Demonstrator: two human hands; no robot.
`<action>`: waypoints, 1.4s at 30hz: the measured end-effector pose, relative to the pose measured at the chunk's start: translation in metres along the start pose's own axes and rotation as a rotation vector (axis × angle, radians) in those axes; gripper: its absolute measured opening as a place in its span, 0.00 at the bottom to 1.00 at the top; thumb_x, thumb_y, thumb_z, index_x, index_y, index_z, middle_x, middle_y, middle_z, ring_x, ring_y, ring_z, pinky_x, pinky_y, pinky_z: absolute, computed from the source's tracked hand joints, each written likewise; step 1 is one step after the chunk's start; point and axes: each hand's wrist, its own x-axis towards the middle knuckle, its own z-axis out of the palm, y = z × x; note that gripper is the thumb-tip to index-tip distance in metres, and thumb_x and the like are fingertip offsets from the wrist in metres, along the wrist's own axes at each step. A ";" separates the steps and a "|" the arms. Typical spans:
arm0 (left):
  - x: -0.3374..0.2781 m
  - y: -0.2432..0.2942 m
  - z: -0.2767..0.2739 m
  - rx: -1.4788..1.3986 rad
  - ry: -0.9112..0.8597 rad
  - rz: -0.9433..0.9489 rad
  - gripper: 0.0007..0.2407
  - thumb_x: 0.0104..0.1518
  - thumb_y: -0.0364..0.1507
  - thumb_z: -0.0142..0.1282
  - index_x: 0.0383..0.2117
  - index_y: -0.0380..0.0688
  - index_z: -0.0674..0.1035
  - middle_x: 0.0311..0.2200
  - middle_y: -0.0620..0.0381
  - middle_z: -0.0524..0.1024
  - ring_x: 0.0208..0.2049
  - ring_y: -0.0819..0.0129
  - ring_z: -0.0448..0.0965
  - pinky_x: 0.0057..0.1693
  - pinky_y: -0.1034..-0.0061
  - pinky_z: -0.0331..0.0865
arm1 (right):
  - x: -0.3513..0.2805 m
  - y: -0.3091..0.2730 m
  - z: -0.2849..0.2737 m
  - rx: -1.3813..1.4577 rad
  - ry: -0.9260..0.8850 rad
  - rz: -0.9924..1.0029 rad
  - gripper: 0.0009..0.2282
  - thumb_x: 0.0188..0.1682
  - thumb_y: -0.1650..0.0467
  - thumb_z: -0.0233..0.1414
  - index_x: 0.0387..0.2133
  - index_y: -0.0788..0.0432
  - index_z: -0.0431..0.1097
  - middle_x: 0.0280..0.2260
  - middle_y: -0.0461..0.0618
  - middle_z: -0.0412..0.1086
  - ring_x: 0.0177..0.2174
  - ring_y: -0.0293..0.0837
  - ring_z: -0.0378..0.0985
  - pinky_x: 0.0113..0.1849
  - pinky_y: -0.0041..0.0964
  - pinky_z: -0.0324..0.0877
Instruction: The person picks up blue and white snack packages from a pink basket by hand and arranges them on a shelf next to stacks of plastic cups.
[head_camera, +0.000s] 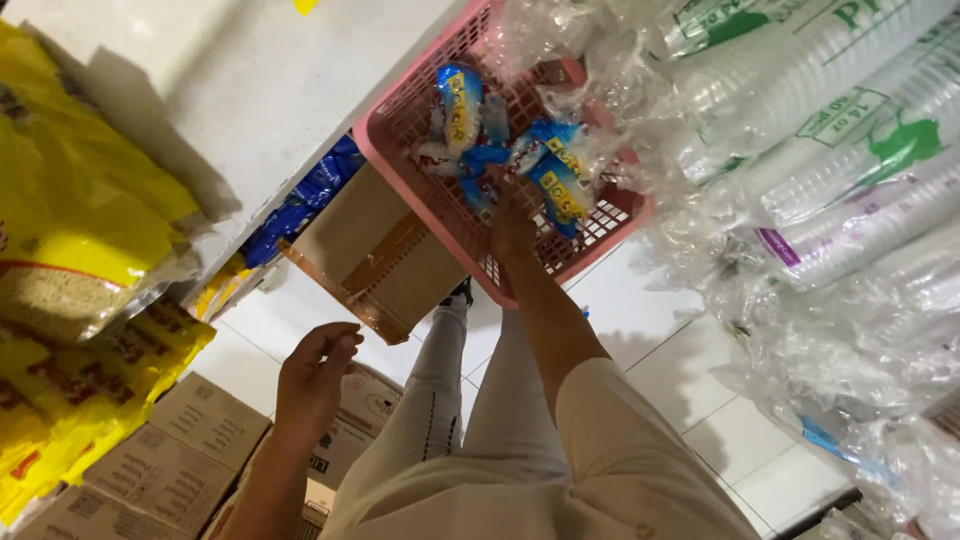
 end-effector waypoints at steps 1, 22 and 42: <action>0.001 -0.003 0.001 0.011 0.000 -0.002 0.11 0.62 0.30 0.52 0.47 0.41 0.80 0.39 0.58 0.82 0.38 0.75 0.79 0.44 0.78 0.74 | 0.000 0.005 -0.005 0.185 -0.054 -0.016 0.32 0.50 0.69 0.55 0.68 0.62 0.50 0.62 0.65 0.60 0.56 0.65 0.67 0.48 0.59 0.71; -0.020 0.102 0.068 -0.741 -1.172 -0.237 0.36 0.55 0.62 0.35 0.56 0.47 0.73 0.38 0.45 0.83 0.30 0.53 0.84 0.35 0.59 0.78 | -0.337 -0.063 -0.264 0.455 0.598 -1.078 0.17 0.43 0.85 0.53 0.43 0.57 0.65 0.47 0.55 0.66 0.50 0.52 0.69 0.50 0.45 0.68; -0.144 0.216 0.113 0.135 -0.766 1.432 0.31 0.57 0.31 0.67 0.67 0.43 0.65 0.65 0.45 0.63 0.67 0.54 0.63 0.69 0.64 0.62 | -0.440 -0.049 -0.289 1.874 0.326 -0.817 0.34 0.50 0.63 0.63 0.66 0.60 0.54 0.60 0.53 0.63 0.59 0.51 0.66 0.61 0.52 0.61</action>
